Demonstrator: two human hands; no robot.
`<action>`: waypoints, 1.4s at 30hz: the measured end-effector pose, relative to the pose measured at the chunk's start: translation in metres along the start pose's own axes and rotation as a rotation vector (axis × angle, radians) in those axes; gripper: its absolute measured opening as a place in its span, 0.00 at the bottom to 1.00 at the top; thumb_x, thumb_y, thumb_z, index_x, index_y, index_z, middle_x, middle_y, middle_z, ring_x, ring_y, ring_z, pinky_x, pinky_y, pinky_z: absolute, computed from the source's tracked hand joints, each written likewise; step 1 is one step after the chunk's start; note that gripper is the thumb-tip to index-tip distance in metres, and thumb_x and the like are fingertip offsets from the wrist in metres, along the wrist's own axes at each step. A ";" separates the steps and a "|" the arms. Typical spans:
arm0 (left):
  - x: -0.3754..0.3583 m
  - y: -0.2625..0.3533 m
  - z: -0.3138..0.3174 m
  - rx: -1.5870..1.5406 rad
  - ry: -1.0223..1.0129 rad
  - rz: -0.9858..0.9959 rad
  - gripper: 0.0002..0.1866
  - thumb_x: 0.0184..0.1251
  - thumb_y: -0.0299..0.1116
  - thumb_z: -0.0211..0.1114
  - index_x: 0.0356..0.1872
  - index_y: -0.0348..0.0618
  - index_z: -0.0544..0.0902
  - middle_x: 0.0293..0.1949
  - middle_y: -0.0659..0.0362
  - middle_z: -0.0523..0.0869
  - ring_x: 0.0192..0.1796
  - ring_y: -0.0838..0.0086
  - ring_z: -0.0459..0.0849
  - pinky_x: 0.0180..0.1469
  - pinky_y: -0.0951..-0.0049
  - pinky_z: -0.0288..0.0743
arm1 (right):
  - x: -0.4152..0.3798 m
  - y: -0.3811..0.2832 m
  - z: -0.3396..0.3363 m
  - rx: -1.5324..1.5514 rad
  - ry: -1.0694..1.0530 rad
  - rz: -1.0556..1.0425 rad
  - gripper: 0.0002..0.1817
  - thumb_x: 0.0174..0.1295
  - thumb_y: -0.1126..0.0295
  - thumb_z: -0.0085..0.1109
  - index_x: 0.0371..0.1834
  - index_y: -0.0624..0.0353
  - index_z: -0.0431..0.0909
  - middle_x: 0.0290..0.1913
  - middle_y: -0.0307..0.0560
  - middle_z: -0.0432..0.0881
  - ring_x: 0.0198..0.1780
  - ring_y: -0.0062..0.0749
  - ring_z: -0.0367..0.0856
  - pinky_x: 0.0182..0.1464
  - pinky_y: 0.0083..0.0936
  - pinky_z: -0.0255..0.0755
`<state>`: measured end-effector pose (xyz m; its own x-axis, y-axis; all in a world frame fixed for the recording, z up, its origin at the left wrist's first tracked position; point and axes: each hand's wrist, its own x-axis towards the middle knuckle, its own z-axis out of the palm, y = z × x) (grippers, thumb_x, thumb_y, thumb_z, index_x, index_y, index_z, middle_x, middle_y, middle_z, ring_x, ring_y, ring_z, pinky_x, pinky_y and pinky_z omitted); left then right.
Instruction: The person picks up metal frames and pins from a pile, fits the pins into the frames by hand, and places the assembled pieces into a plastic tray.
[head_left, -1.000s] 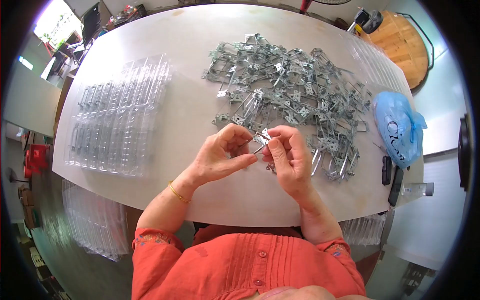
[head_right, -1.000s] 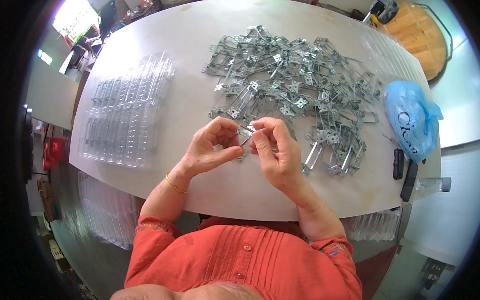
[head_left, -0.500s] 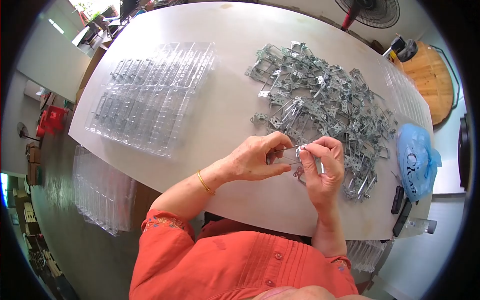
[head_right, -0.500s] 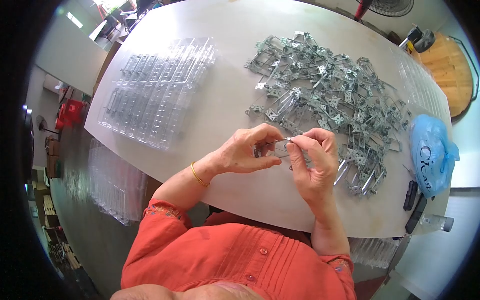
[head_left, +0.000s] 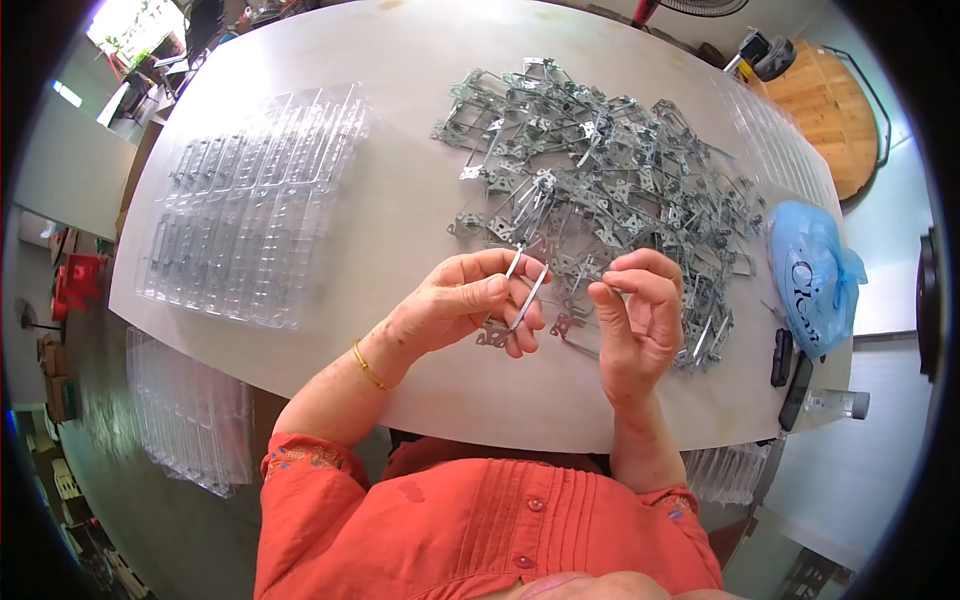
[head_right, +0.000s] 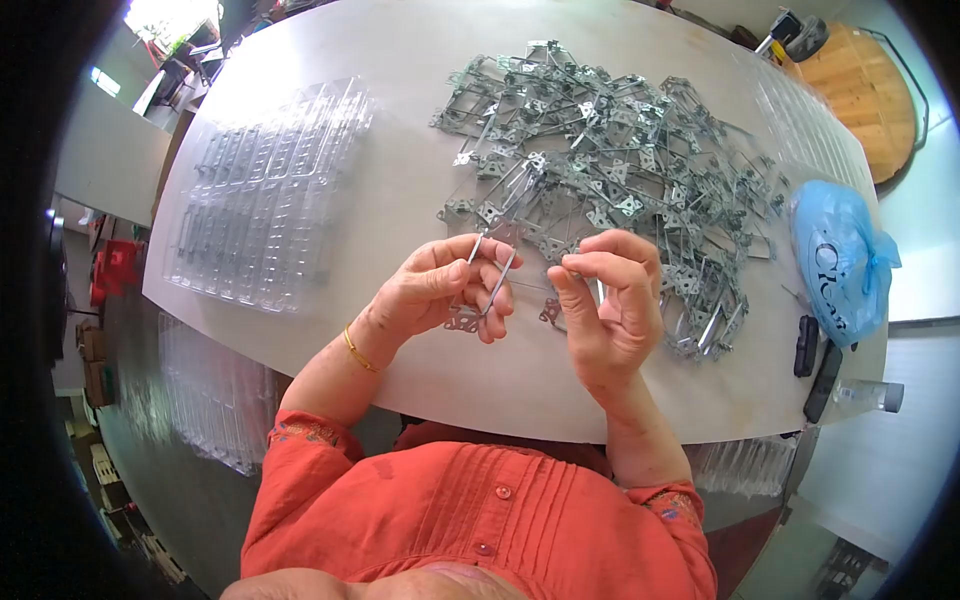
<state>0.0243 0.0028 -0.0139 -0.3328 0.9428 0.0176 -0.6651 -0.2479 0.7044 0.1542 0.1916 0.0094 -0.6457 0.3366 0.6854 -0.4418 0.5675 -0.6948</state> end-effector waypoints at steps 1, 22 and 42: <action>0.000 -0.001 -0.001 -0.021 -0.026 -0.014 0.30 0.79 0.43 0.62 0.68 0.27 0.69 0.45 0.44 0.88 0.41 0.57 0.92 0.41 0.60 0.87 | -0.002 0.001 0.000 -0.006 0.002 0.002 0.14 0.68 0.85 0.65 0.53 0.63 0.76 0.50 0.50 0.82 0.51 0.29 0.83 0.56 0.24 0.77; -0.004 -0.004 -0.002 -0.009 -0.116 -0.107 0.34 0.73 0.46 0.70 0.67 0.29 0.71 0.45 0.42 0.89 0.41 0.56 0.94 0.39 0.63 0.88 | -0.009 0.003 0.012 0.194 0.012 0.044 0.13 0.63 0.86 0.68 0.47 0.62 0.77 0.50 0.55 0.84 0.49 0.35 0.85 0.51 0.27 0.79; -0.003 0.006 0.006 0.337 0.057 -0.031 0.31 0.68 0.39 0.74 0.70 0.44 0.75 0.36 0.53 0.88 0.31 0.70 0.88 0.32 0.73 0.79 | -0.002 -0.013 0.012 0.393 -0.151 0.625 0.06 0.75 0.78 0.55 0.51 0.64 0.75 0.39 0.43 0.84 0.39 0.22 0.84 0.42 0.21 0.79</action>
<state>0.0254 -0.0004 -0.0049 -0.3592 0.9324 -0.0407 -0.4206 -0.1228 0.8989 0.1536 0.1743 0.0148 -0.9150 0.3853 0.1199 -0.1361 -0.0150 -0.9906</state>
